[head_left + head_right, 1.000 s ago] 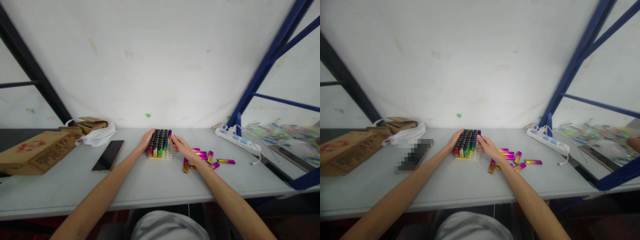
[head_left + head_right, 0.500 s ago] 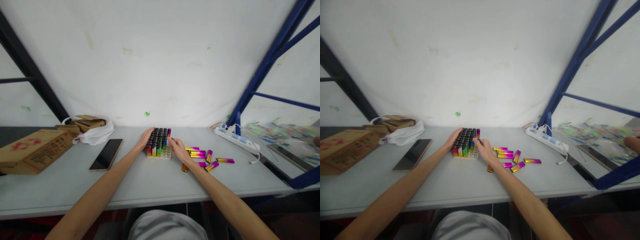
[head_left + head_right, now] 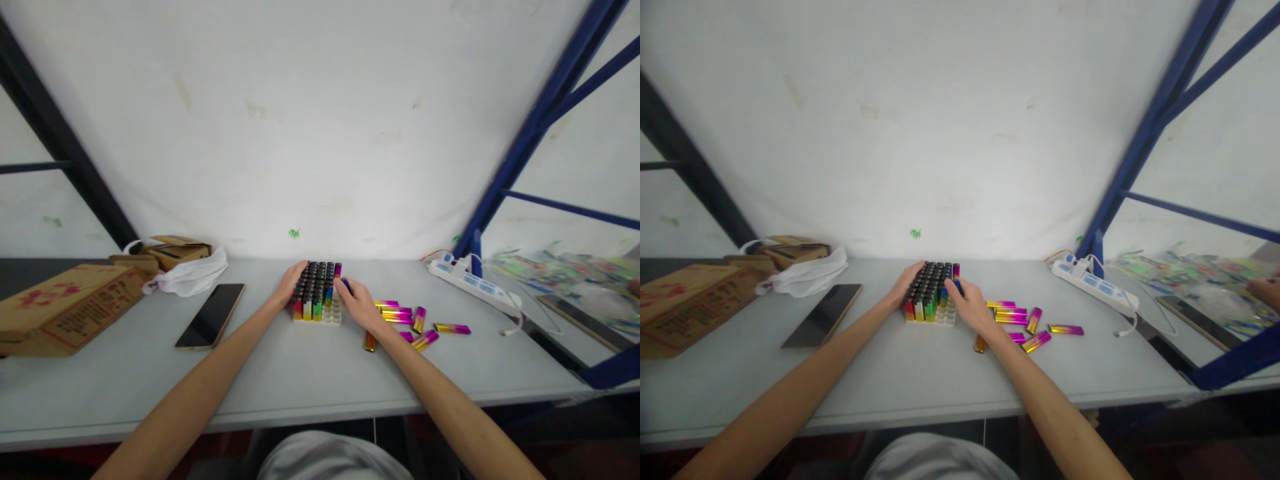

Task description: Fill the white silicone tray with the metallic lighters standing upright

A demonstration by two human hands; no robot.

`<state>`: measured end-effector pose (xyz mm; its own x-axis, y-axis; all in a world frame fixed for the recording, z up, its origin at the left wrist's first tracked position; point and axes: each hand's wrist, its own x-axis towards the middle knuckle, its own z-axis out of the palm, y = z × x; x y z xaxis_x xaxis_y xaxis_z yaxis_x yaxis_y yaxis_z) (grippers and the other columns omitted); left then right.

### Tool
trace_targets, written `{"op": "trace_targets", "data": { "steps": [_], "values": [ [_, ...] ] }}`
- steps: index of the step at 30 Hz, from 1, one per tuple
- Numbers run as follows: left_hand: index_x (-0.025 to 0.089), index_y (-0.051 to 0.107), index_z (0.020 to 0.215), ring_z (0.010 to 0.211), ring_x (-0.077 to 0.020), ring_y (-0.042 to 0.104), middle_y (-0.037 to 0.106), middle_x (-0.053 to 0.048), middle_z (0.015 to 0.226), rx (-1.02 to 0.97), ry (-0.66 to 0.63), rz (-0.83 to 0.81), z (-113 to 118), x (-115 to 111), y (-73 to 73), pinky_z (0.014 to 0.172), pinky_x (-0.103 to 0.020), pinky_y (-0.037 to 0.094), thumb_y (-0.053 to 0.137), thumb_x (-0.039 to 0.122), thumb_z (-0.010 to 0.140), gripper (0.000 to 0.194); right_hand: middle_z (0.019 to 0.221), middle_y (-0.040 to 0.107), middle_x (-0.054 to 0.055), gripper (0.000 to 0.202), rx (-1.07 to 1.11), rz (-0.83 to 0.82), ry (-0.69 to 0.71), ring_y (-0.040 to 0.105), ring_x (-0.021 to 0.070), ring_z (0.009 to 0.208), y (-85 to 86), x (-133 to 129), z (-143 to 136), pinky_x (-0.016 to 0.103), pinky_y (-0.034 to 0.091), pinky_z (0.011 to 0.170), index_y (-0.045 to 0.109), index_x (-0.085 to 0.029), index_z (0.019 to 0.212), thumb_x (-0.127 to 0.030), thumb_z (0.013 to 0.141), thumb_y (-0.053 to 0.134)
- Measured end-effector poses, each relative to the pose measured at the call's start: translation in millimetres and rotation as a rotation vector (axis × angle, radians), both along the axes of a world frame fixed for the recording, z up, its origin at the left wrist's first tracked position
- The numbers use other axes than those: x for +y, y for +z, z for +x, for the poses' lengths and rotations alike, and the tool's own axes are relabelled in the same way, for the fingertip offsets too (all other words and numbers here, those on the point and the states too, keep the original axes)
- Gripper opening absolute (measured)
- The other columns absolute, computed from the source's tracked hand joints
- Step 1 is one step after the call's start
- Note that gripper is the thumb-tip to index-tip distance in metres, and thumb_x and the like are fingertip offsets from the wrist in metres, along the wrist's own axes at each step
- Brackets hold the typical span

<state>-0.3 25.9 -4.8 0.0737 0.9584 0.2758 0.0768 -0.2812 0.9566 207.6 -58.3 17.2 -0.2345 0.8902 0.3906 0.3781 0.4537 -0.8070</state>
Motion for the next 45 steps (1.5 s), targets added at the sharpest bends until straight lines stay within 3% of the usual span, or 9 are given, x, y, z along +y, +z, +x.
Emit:
{"op": "trace_targets", "data": {
  "steps": [3, 6, 14, 22, 26, 33, 38, 42, 45],
  "values": [
    [0.015, 0.066, 0.085, 0.091, -0.0230, 0.061, 0.073, -0.007, 0.092, 0.008, 0.010, -0.005, -0.2, 0.0, -0.1, 0.093, -0.034, 0.044, 0.052, 0.059, 0.082, 0.046, 0.061, 0.050, -0.005, 0.038, -0.022, 0.017, 0.091, 0.046, 0.0131, 0.056, 10.2, -4.1, 5.7, 0.025, 0.038, 0.059, 0.047, -0.022, 0.082, -0.052, 0.101, 0.034],
    [0.015, 0.065, 0.084, 0.089, -0.0226, 0.060, 0.072, -0.007, 0.090, 0.011, 0.004, -0.010, -0.4, -0.2, 0.2, 0.091, -0.034, 0.045, 0.052, 0.057, 0.082, 0.045, 0.065, 0.054, -0.002, 0.039, -0.100, 0.061, 0.119, 0.050, 0.0138, 0.061, 14.8, -6.8, 8.1, 0.026, 0.040, 0.064, 0.046, -0.022, 0.078, -0.051, 0.102, 0.034],
    [0.016, 0.065, 0.083, 0.089, -0.0224, 0.060, 0.072, -0.006, 0.090, 0.020, 0.009, 0.011, -0.8, 0.5, -0.2, 0.092, -0.033, 0.044, 0.051, 0.058, 0.082, 0.045, 0.064, 0.048, -0.003, 0.041, 0.012, -0.029, 0.156, 0.044, 0.0133, 0.059, 5.1, -4.3, -0.7, 0.025, 0.037, 0.058, 0.047, -0.022, 0.081, -0.058, 0.098, 0.037],
    [0.015, 0.066, 0.084, 0.091, -0.0235, 0.061, 0.073, -0.007, 0.092, -0.015, 0.007, -0.015, 0.1, -0.6, 0.7, 0.093, -0.034, 0.044, 0.055, 0.059, 0.080, 0.046, 0.056, 0.031, -0.004, 0.052, -0.018, -0.053, -0.091, 0.031, 0.0106, 0.055, -1.4, -1.5, -2.4, 0.025, 0.022, 0.052, 0.036, -0.021, 0.059, -0.061, 0.091, 0.044],
    [0.015, 0.067, 0.086, 0.094, -0.0240, 0.061, 0.074, -0.008, 0.095, -0.036, 0.009, -0.031, 0.1, -0.2, -0.2, 0.095, -0.035, 0.044, 0.056, 0.061, 0.079, 0.048, 0.055, 0.026, -0.004, 0.046, -0.032, -0.018, -0.154, 0.026, 0.0095, 0.054, -6.0, -3.0, -4.7, 0.026, 0.017, 0.051, 0.032, -0.022, 0.055, -0.051, 0.086, 0.048],
    [0.017, 0.066, 0.082, 0.092, -0.0235, 0.060, 0.073, -0.006, 0.091, -0.034, 0.012, -0.013, 0.9, -2.9, 1.6, 0.092, -0.034, 0.046, 0.056, 0.059, 0.079, 0.044, 0.055, 0.032, -0.005, 0.042, -0.034, 0.014, -0.129, 0.031, 0.0105, 0.054, -4.3, -2.5, -1.8, 0.025, 0.022, 0.051, 0.036, -0.021, 0.058, -0.049, 0.088, 0.047],
    [0.017, 0.062, 0.079, 0.087, -0.0218, 0.059, 0.071, -0.005, 0.085, -0.008, 0.002, -0.016, 2.1, -5.1, 3.8, 0.089, -0.033, 0.046, 0.053, 0.059, 0.080, 0.043, 0.062, 0.051, -0.003, 0.045, -0.075, 0.052, 0.031, 0.048, 0.0139, 0.061, 8.9, -6.1, 3.4, 0.025, 0.036, 0.061, 0.050, -0.021, 0.075, -0.054, 0.100, 0.033],
    [0.018, 0.060, 0.077, 0.085, -0.0209, 0.058, 0.070, -0.004, 0.084, -0.003, 0.000, 0.006, 2.6, -5.4, 4.1, 0.088, -0.032, 0.045, 0.052, 0.059, 0.080, 0.042, 0.076, 0.061, 0.003, 0.045, -0.273, 0.190, 0.040, 0.054, 0.0164, 0.071, 15.0, -9.5, 6.6, 0.027, 0.038, 0.069, 0.054, -0.021, 0.081, -0.050, 0.103, 0.028],
    [0.017, 0.062, 0.080, 0.088, -0.0213, 0.059, 0.071, -0.004, 0.087, -0.003, 0.002, -0.004, 2.9, -5.8, 4.3, 0.090, -0.032, 0.044, 0.052, 0.061, 0.079, 0.045, 0.067, 0.059, 0.002, 0.044, -0.431, 0.193, -0.004, 0.052, 0.0163, 0.061, 12.1, -8.8, 7.2, 0.027, 0.034, 0.064, 0.055, -0.021, 0.079, -0.052, 0.102, 0.034]
  ]
}}
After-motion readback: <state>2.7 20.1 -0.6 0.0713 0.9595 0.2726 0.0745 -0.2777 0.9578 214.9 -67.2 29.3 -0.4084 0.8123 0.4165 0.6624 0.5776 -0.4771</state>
